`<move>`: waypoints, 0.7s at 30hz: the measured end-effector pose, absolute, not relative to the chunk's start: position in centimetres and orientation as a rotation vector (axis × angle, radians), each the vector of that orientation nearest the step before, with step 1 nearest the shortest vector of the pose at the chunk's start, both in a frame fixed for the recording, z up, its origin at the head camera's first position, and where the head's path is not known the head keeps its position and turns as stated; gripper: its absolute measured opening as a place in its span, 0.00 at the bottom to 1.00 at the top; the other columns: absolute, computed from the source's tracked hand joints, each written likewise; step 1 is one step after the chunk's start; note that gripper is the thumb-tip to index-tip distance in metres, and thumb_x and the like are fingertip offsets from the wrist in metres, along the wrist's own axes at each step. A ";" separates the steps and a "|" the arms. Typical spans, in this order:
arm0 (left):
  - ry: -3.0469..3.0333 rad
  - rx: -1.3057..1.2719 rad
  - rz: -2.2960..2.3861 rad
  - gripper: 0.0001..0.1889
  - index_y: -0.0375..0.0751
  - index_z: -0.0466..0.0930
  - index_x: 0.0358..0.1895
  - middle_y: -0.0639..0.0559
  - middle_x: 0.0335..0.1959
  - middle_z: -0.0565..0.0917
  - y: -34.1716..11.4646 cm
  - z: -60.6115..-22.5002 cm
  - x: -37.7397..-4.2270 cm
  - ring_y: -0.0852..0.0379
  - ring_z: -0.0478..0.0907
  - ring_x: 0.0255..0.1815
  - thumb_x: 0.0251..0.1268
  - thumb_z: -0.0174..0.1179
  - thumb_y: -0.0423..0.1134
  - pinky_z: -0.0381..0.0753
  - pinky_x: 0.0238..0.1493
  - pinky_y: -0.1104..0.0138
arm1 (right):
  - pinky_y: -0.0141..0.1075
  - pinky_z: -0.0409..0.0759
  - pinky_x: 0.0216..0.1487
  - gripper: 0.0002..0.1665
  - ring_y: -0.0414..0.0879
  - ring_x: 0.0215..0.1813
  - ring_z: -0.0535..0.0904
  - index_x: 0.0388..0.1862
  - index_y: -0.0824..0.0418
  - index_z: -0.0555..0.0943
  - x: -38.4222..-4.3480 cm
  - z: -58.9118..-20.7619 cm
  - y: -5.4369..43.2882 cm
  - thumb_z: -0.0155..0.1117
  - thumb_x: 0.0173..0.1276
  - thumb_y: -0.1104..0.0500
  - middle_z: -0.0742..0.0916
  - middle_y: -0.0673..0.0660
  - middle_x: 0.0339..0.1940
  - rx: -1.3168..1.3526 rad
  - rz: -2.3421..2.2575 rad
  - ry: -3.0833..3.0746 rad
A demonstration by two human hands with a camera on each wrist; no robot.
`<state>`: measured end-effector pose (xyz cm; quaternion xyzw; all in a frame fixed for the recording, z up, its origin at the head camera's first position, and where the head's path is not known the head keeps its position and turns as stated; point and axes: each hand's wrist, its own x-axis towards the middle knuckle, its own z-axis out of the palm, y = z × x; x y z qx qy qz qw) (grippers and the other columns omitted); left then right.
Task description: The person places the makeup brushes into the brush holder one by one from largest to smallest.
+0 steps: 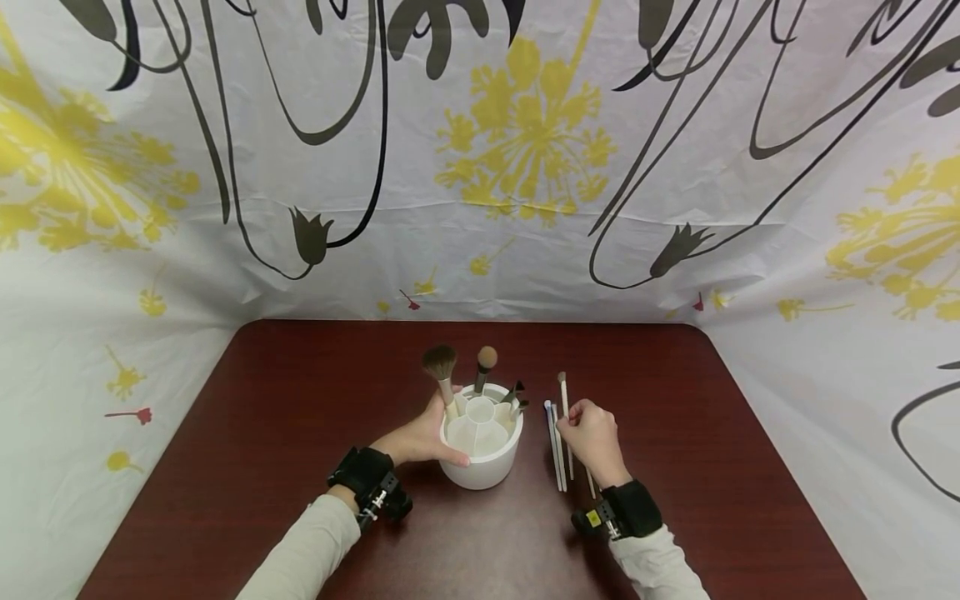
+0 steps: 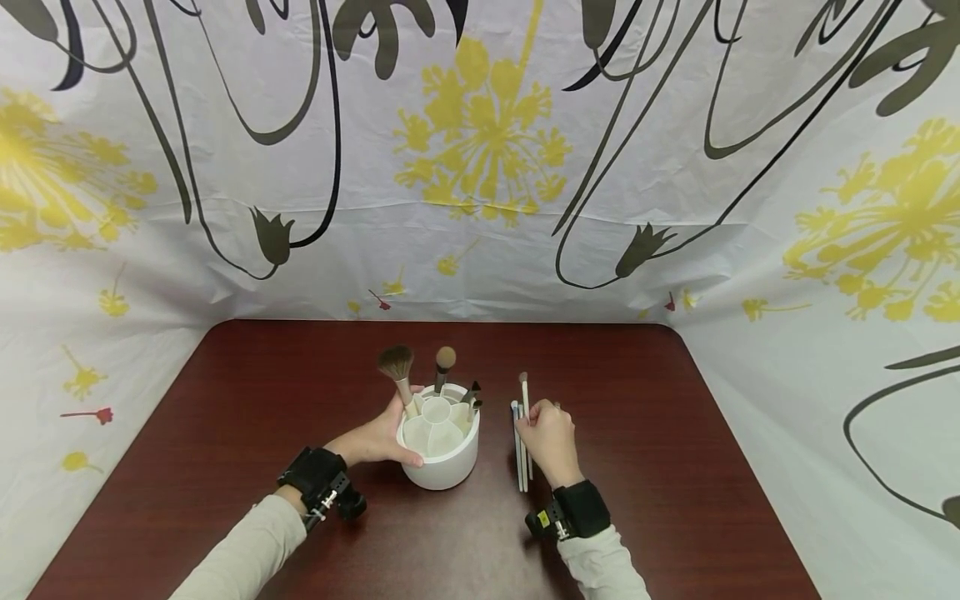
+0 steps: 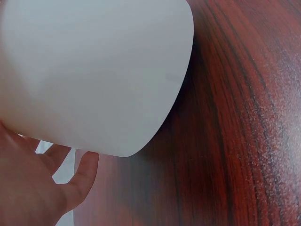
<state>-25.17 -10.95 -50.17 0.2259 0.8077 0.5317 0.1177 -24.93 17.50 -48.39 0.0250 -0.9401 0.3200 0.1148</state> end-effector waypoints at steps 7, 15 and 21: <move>2.305 0.607 1.554 0.67 0.44 0.30 0.69 0.40 0.68 0.48 -11.0 -50.0 -25.3 0.45 0.45 0.69 0.30 0.75 0.53 0.46 0.65 0.48 | 0.32 0.66 0.23 0.06 0.40 0.18 0.68 0.21 0.60 0.73 -24.0 -47.0 17.2 0.62 0.48 0.65 0.77 0.50 0.16 0.129 0.993 -2.627; 2.310 0.616 1.549 0.66 0.44 0.31 0.69 0.40 0.68 0.48 -11.0 -49.9 -25.3 0.45 0.46 0.69 0.31 0.75 0.52 0.47 0.65 0.49 | 0.30 0.68 0.22 0.05 0.40 0.21 0.71 0.25 0.62 0.73 -22.9 -45.2 16.6 0.61 0.50 0.67 0.78 0.52 0.20 0.203 1.062 -2.571; 2.311 0.614 1.570 0.66 0.42 0.34 0.69 0.39 0.68 0.49 -10.9 -49.9 -25.3 0.46 0.48 0.68 0.29 0.76 0.51 0.47 0.65 0.50 | 0.31 0.72 0.26 0.07 0.41 0.25 0.73 0.29 0.64 0.73 -22.2 -44.0 16.2 0.60 0.51 0.70 0.79 0.53 0.23 0.271 1.094 -2.534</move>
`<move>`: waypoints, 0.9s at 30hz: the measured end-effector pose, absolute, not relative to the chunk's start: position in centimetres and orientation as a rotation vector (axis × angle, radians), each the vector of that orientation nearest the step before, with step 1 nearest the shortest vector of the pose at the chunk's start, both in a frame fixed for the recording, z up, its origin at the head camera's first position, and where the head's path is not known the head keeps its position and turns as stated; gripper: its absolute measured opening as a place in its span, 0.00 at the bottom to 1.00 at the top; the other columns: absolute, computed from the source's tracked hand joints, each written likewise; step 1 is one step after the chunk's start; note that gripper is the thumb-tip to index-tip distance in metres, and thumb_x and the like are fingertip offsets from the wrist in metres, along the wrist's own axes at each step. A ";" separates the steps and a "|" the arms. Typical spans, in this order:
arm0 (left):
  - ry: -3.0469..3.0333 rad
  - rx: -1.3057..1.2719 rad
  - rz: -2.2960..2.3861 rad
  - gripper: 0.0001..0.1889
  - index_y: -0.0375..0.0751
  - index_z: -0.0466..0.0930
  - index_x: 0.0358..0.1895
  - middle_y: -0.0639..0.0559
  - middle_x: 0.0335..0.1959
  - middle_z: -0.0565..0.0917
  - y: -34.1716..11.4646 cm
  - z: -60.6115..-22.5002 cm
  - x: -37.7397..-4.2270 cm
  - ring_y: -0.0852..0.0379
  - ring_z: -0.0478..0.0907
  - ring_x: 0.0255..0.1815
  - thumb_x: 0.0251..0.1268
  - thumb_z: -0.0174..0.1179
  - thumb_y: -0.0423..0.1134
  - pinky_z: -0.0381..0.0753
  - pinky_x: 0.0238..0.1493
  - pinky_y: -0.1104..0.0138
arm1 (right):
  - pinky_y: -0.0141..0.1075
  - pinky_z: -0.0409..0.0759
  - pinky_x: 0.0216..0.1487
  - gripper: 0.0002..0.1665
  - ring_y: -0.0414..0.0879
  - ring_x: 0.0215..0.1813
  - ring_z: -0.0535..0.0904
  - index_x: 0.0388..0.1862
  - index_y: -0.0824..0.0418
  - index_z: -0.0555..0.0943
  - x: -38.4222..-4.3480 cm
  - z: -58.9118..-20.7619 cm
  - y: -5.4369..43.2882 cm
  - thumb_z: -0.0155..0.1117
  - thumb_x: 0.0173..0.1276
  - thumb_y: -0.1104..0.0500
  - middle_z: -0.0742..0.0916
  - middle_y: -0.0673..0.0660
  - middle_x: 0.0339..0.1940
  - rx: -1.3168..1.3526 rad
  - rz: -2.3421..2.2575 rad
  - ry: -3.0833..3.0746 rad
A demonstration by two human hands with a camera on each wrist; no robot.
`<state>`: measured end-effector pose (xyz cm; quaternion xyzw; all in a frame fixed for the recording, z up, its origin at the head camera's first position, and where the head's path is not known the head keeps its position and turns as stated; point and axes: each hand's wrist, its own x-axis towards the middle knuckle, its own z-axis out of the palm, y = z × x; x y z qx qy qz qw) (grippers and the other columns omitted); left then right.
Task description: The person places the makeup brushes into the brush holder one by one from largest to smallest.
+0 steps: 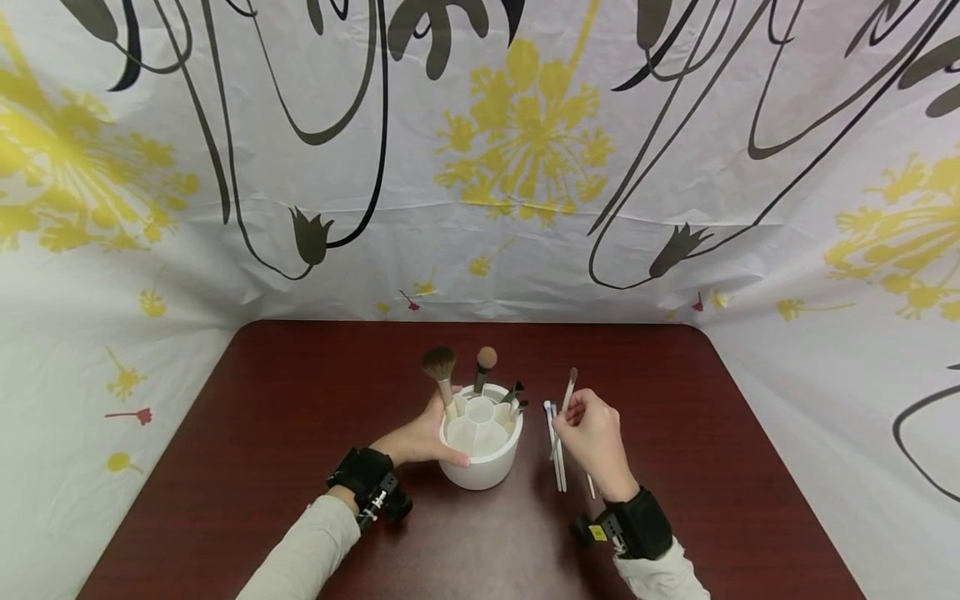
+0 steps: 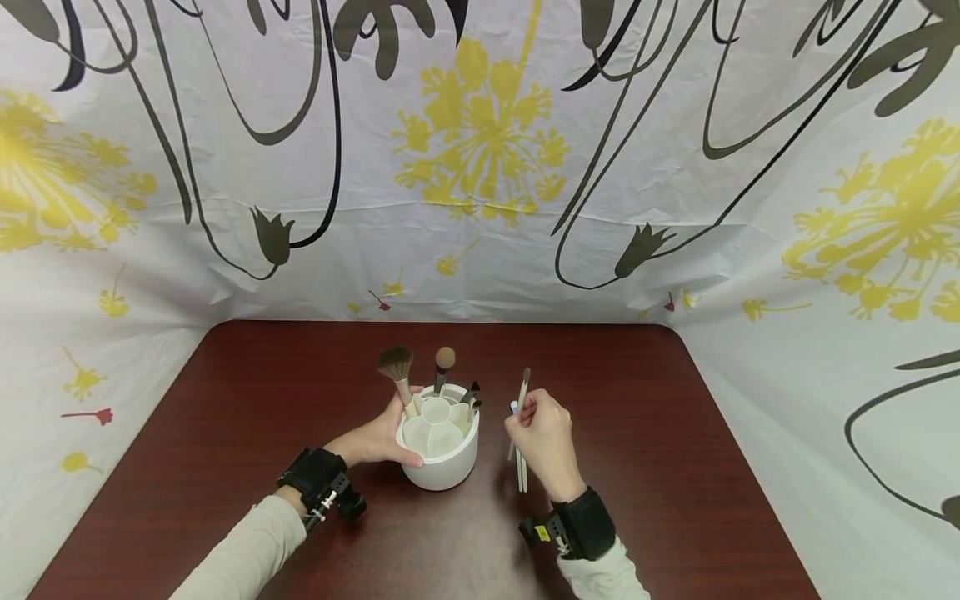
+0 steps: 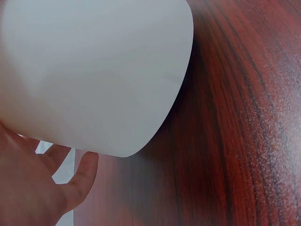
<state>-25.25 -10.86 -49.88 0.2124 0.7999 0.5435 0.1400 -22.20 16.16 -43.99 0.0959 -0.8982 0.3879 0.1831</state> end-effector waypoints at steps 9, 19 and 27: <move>2.317 0.595 1.555 0.63 0.40 0.33 0.69 0.39 0.68 0.48 -10.8 -49.3 -25.1 0.45 0.49 0.68 0.33 0.75 0.40 0.49 0.65 0.51 | 0.30 0.70 0.23 0.09 0.39 0.24 0.73 0.28 0.62 0.72 -21.6 -42.6 15.7 0.58 0.51 0.72 0.78 0.51 0.22 0.438 1.058 -2.425; 2.298 0.600 1.550 0.61 0.31 0.34 0.67 0.31 0.66 0.49 -10.5 -46.2 -23.9 0.40 0.50 0.67 0.35 0.74 0.38 0.49 0.64 0.48 | 0.30 0.76 0.26 0.12 0.38 0.28 0.78 0.32 0.62 0.72 -20.7 -41.0 15.1 0.61 0.52 0.73 0.78 0.50 0.26 0.550 1.124 -2.331; 2.324 0.613 1.567 0.63 0.39 0.36 0.68 0.39 0.68 0.50 -10.7 -49.5 -25.2 0.46 0.51 0.67 0.31 0.76 0.43 0.50 0.64 0.51 | 0.36 0.79 0.27 0.13 0.40 0.29 0.80 0.34 0.64 0.72 -20.4 -39.9 14.9 0.60 0.51 0.76 0.81 0.54 0.29 0.592 1.194 -2.308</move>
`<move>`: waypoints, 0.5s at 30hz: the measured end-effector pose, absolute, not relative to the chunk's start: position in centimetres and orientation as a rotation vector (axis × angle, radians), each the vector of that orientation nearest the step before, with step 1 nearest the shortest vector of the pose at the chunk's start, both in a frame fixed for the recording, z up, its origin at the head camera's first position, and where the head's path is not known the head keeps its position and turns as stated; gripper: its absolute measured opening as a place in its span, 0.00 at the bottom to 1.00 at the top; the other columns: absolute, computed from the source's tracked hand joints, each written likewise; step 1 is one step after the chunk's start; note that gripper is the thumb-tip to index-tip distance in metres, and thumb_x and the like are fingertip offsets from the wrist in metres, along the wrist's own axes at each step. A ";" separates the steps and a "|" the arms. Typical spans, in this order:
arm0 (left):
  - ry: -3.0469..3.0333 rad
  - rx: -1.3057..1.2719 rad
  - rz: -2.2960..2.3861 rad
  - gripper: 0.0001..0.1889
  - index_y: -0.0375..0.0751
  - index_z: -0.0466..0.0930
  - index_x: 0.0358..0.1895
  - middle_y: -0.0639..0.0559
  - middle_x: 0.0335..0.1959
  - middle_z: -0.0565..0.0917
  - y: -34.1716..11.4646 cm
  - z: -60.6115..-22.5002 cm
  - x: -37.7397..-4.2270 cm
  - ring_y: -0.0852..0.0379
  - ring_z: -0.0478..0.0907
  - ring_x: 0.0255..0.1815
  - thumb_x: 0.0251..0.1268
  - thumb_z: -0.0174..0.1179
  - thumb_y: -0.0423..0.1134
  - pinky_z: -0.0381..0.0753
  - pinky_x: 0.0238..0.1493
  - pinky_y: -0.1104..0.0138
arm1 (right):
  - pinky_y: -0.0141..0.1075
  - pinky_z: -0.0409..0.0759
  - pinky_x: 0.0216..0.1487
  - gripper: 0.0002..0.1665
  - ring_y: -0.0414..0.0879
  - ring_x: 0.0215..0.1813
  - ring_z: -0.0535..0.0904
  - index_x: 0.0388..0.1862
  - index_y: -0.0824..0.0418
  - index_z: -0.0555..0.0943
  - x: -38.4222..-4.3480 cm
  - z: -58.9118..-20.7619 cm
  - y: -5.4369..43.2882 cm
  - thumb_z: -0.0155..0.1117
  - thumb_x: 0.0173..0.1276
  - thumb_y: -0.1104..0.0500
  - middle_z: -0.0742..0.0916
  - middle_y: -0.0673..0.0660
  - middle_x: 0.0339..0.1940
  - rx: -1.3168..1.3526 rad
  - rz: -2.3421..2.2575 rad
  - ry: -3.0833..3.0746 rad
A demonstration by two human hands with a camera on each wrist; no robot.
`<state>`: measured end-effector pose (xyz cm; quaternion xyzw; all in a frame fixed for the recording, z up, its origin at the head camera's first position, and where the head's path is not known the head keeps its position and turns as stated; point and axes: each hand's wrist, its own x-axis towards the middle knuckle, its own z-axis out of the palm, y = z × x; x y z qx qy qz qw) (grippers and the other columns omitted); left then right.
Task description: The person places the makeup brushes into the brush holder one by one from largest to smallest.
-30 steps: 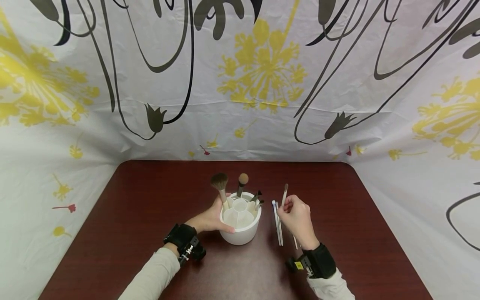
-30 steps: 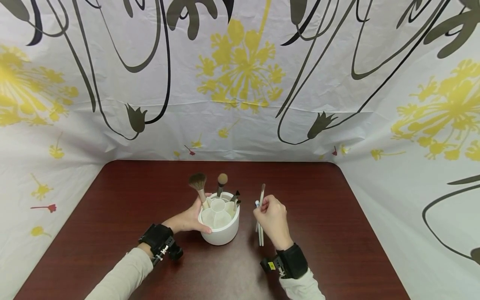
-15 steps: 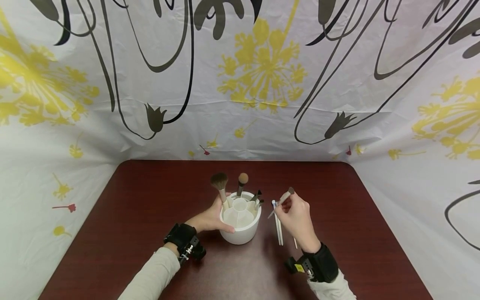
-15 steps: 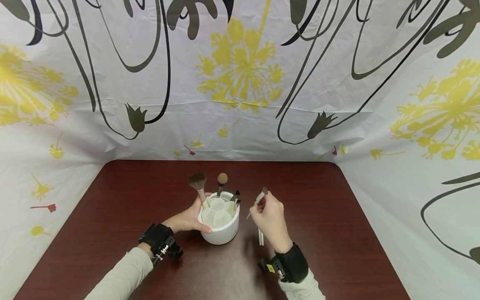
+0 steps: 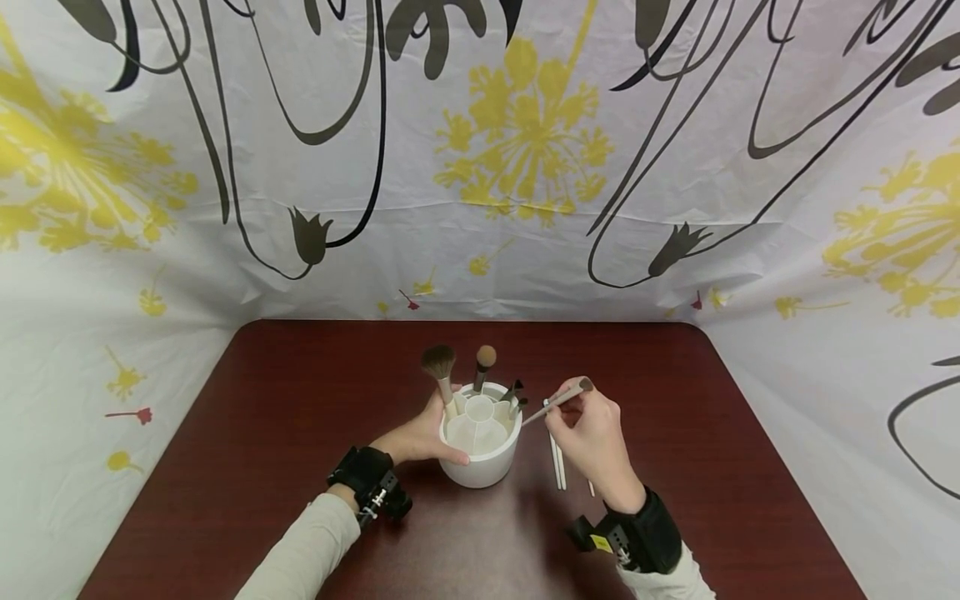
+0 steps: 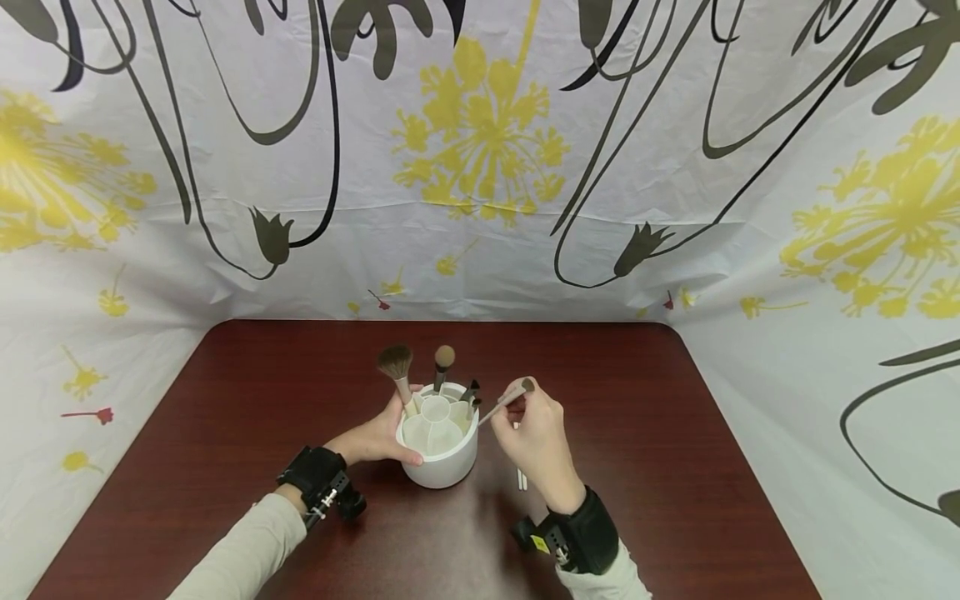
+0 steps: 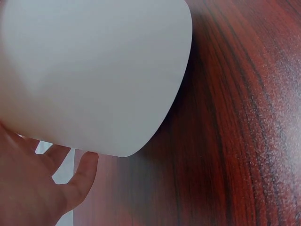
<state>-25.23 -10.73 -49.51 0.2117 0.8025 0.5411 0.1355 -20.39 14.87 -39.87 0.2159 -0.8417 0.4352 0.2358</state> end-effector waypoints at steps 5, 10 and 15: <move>2.310 0.603 1.595 0.63 0.41 0.37 0.68 0.41 0.68 0.51 -10.8 -49.9 -25.3 0.47 0.51 0.68 0.30 0.76 0.46 0.49 0.65 0.52 | 0.32 0.79 0.29 0.14 0.42 0.33 0.82 0.34 0.65 0.72 -20.2 -39.6 14.7 0.59 0.51 0.77 0.81 0.54 0.30 0.596 1.248 -2.307; 2.301 0.618 1.596 0.60 0.36 0.38 0.67 0.37 0.67 0.51 -10.6 -47.9 -24.4 0.45 0.52 0.67 0.33 0.75 0.39 0.50 0.64 0.51 | 0.31 0.79 0.30 0.13 0.44 0.35 0.83 0.34 0.65 0.73 -20.2 -39.6 14.5 0.58 0.51 0.77 0.81 0.54 0.31 0.613 1.254 -2.300; 2.300 0.603 1.574 0.60 0.32 0.35 0.67 0.33 0.67 0.49 -10.5 -47.4 -24.3 0.42 0.50 0.67 0.33 0.74 0.34 0.48 0.64 0.50 | 0.29 0.79 0.31 0.13 0.43 0.35 0.83 0.33 0.63 0.73 -20.2 -39.9 14.4 0.58 0.52 0.76 0.82 0.53 0.31 0.627 1.251 -2.309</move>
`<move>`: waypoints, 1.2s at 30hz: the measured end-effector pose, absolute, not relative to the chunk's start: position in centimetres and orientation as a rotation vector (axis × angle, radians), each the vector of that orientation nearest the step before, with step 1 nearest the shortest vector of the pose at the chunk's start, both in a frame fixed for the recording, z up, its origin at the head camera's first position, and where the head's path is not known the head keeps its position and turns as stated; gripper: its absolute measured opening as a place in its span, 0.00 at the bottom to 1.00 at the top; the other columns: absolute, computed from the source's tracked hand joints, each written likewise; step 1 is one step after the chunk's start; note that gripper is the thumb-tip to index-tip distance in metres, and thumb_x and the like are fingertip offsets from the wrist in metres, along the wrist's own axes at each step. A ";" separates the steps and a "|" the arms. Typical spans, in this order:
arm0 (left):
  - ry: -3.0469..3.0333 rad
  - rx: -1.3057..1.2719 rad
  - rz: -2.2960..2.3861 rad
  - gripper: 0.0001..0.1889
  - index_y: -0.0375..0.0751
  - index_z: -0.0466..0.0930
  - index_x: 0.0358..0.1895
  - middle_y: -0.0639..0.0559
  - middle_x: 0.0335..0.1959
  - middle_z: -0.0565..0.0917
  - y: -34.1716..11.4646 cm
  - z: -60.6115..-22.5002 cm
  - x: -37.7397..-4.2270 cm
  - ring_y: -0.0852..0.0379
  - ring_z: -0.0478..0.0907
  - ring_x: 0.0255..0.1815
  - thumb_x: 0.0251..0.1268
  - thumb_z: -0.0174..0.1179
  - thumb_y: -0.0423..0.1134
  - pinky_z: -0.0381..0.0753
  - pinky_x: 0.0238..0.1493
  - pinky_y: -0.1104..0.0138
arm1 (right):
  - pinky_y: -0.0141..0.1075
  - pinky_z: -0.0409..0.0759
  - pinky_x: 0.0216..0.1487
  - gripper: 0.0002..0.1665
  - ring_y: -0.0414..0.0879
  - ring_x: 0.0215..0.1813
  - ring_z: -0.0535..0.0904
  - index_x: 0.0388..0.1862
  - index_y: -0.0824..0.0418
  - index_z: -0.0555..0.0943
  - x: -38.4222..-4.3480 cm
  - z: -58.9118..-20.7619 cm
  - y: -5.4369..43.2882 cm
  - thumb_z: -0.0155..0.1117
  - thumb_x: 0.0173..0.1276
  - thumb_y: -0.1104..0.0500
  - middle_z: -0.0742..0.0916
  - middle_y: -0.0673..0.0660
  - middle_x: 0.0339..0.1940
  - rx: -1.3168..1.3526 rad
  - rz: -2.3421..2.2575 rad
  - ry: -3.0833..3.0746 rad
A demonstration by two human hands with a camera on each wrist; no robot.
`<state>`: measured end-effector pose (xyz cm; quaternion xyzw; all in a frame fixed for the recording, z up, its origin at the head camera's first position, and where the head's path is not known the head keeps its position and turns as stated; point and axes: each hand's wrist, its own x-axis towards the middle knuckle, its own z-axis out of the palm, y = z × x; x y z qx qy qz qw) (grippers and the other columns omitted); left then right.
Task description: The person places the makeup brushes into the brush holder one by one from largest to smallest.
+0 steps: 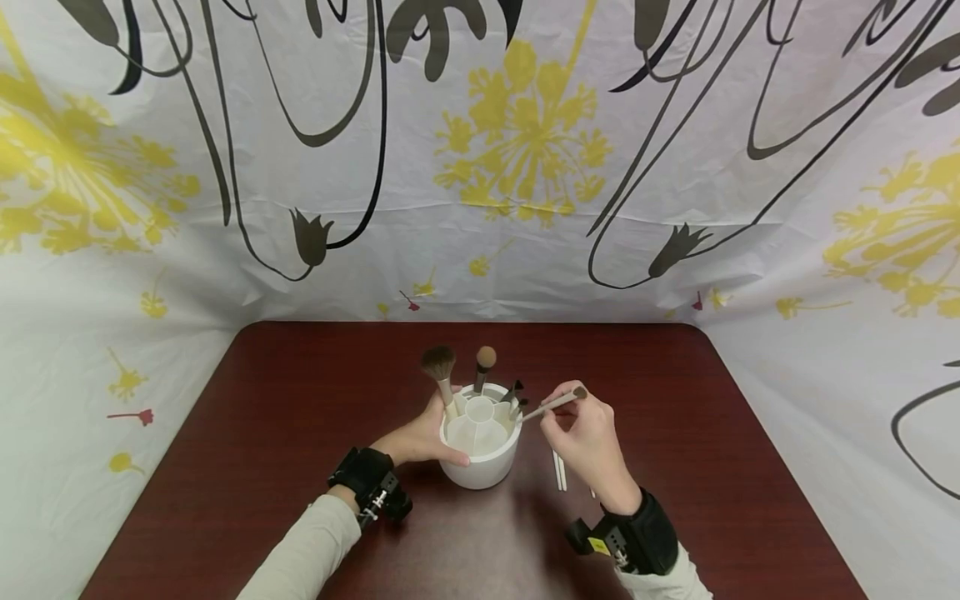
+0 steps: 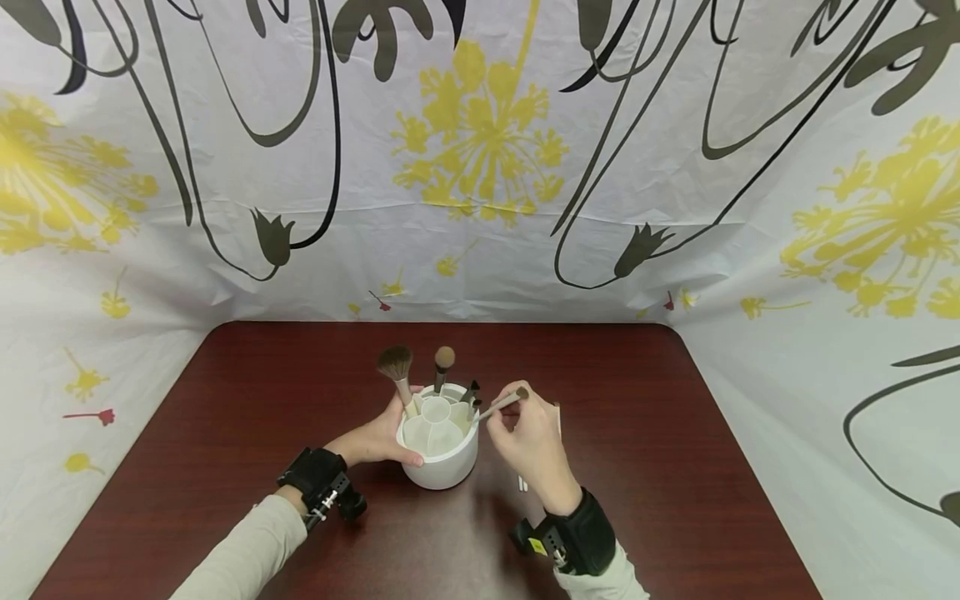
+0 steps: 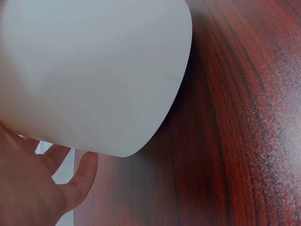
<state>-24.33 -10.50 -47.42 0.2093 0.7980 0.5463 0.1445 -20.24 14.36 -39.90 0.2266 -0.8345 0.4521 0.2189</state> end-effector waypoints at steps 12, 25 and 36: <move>2.315 0.611 1.601 0.64 0.41 0.36 0.68 0.40 0.67 0.50 -10.8 -49.9 -25.3 0.47 0.51 0.67 0.29 0.76 0.47 0.49 0.65 0.52 | 0.32 0.78 0.26 0.12 0.42 0.31 0.82 0.32 0.65 0.73 -20.5 -41.0 14.0 0.60 0.50 0.76 0.82 0.55 0.30 0.642 1.220 -2.334; 2.302 0.609 1.624 0.62 0.40 0.39 0.67 0.41 0.67 0.51 -10.7 -50.1 -25.3 0.48 0.52 0.67 0.30 0.76 0.44 0.49 0.65 0.53 | 0.33 0.78 0.31 0.09 0.39 0.28 0.80 0.30 0.61 0.74 -20.7 -42.1 13.5 0.60 0.52 0.72 0.83 0.55 0.26 0.622 1.182 -2.444; 2.304 0.625 1.618 0.61 0.41 0.40 0.67 0.42 0.67 0.52 -10.8 -50.2 -25.4 0.49 0.53 0.67 0.29 0.76 0.47 0.50 0.65 0.53 | 0.27 0.77 0.28 0.07 0.39 0.27 0.80 0.30 0.62 0.74 -20.8 -42.8 12.9 0.61 0.53 0.70 0.82 0.55 0.25 0.620 1.175 -2.444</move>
